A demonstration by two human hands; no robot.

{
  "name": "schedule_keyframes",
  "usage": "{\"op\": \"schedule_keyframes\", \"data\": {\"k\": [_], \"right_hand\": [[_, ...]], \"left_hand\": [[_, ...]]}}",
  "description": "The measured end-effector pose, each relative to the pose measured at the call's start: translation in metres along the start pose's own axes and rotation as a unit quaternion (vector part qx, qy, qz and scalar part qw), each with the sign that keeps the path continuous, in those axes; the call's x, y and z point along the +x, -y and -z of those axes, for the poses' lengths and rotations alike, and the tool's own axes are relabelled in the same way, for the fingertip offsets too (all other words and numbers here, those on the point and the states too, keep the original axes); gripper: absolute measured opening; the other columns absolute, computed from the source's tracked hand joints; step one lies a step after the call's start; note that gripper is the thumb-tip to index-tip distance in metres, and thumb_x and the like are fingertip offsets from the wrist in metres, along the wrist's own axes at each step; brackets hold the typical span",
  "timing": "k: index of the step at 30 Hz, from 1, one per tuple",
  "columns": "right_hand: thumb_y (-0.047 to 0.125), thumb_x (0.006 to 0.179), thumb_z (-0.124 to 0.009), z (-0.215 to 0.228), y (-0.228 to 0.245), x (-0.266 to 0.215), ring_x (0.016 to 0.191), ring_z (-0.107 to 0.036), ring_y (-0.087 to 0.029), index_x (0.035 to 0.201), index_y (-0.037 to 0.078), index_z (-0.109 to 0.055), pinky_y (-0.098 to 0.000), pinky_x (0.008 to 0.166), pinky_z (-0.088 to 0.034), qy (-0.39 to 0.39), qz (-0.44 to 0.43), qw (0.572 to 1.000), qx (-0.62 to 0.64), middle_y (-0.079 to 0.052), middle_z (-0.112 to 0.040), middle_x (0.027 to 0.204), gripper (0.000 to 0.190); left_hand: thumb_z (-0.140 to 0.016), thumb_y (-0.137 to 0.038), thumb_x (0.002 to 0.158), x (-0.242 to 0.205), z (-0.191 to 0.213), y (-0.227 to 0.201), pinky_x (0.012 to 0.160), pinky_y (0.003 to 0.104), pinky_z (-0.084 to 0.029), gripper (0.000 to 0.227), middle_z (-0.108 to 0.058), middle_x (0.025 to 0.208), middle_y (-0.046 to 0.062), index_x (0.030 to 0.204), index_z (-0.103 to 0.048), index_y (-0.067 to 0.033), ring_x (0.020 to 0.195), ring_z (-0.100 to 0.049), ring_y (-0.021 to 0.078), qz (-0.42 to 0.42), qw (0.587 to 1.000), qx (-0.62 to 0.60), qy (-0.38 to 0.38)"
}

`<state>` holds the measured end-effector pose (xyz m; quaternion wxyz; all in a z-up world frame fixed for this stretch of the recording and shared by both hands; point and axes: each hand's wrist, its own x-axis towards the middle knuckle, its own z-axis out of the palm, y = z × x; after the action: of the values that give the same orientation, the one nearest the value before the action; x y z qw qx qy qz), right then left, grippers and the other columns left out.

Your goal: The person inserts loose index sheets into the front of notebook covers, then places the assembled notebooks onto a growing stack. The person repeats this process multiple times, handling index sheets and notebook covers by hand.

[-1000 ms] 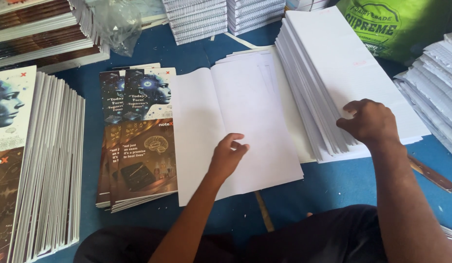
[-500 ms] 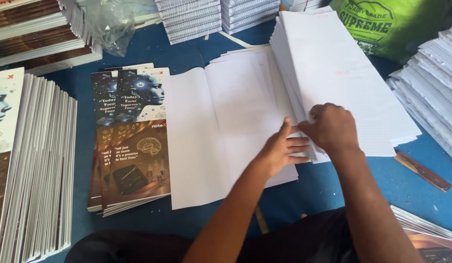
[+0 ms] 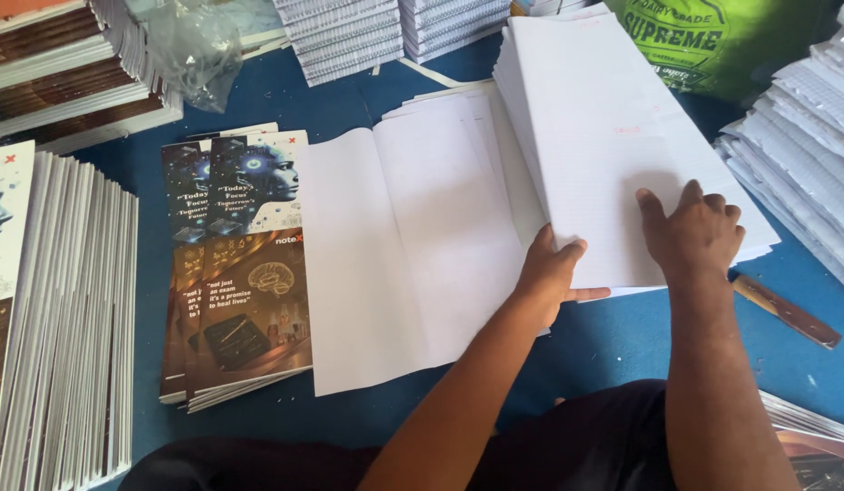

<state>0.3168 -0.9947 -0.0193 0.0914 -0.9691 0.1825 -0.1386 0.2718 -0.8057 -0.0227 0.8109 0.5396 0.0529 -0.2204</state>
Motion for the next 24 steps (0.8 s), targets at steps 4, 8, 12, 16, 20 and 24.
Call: {"op": "schedule_keyframes", "data": {"k": [4,8,12,16,20,24], "right_hand": [[0.060,0.097,-0.067,0.002,-0.002,-0.001,0.116,-0.059,-0.048,0.126,-0.005,-0.068,-0.0531,0.098,-0.050,0.029,-0.012,1.000,0.006,-0.032,-0.064,0.121,0.071],[0.058,0.094,-0.071,0.008,0.004,-0.007,0.103,-0.069,-0.045,0.132,-0.009,-0.063,-0.0477,0.094,-0.054,0.049,-0.034,0.996,0.072,-0.034,-0.069,0.111,0.077],[0.059,0.088,-0.075,0.019,0.022,-0.018,0.100,-0.070,-0.041,0.127,-0.005,-0.067,-0.0451,0.094,-0.053,0.090,-0.065,0.988,0.103,-0.030,-0.072,0.106,0.076],[0.052,0.090,-0.073,0.033,0.039,-0.025,0.091,-0.075,-0.039,0.119,-0.008,-0.072,-0.0446,0.088,-0.058,0.146,-0.127,0.964,0.182,-0.027,-0.075,0.097,0.066],[0.041,0.095,-0.073,0.039,0.046,-0.026,0.092,-0.073,-0.044,0.116,-0.017,-0.069,-0.0495,0.084,-0.061,0.161,-0.180,0.913,0.330,-0.031,-0.071,0.096,0.062],[0.031,0.098,-0.068,0.036,0.051,-0.021,0.114,-0.069,-0.038,0.136,-0.016,-0.040,-0.0380,0.093,-0.059,0.244,-0.146,0.752,0.595,-0.035,-0.061,0.122,0.067]], "left_hand": [[-0.045,-0.010,0.099,-0.001,0.008,-0.001,0.079,0.050,-0.061,0.053,-0.036,0.150,0.021,0.150,-0.031,-0.0046,0.130,-0.051,0.0342,-0.002,1.000,-0.007,-0.009],[-0.048,-0.011,0.096,-0.009,0.042,-0.005,0.076,0.049,-0.064,0.055,-0.048,0.141,0.022,0.149,-0.034,-0.0059,0.121,-0.060,0.0397,0.007,1.000,-0.011,-0.007],[-0.055,-0.015,0.094,-0.019,0.075,-0.014,0.075,0.048,-0.066,0.052,-0.059,0.131,0.022,0.144,-0.046,-0.0014,0.115,-0.064,0.0371,0.011,1.000,-0.009,-0.001],[-0.059,-0.016,0.091,-0.029,0.104,-0.026,0.074,0.043,-0.062,0.052,-0.060,0.127,0.015,0.141,-0.052,-0.0068,0.109,-0.063,0.0289,0.045,0.999,-0.024,0.010],[-0.062,-0.015,0.090,-0.037,0.123,-0.033,0.073,0.039,-0.059,0.052,-0.062,0.124,0.014,0.141,-0.054,-0.0082,0.108,-0.063,0.0247,0.054,0.997,-0.043,0.022],[-0.064,-0.015,0.090,-0.045,0.128,-0.034,0.073,0.037,-0.058,0.054,-0.063,0.121,0.012,0.143,-0.055,-0.0092,0.107,-0.063,0.0220,0.068,0.995,-0.065,0.032]]}}
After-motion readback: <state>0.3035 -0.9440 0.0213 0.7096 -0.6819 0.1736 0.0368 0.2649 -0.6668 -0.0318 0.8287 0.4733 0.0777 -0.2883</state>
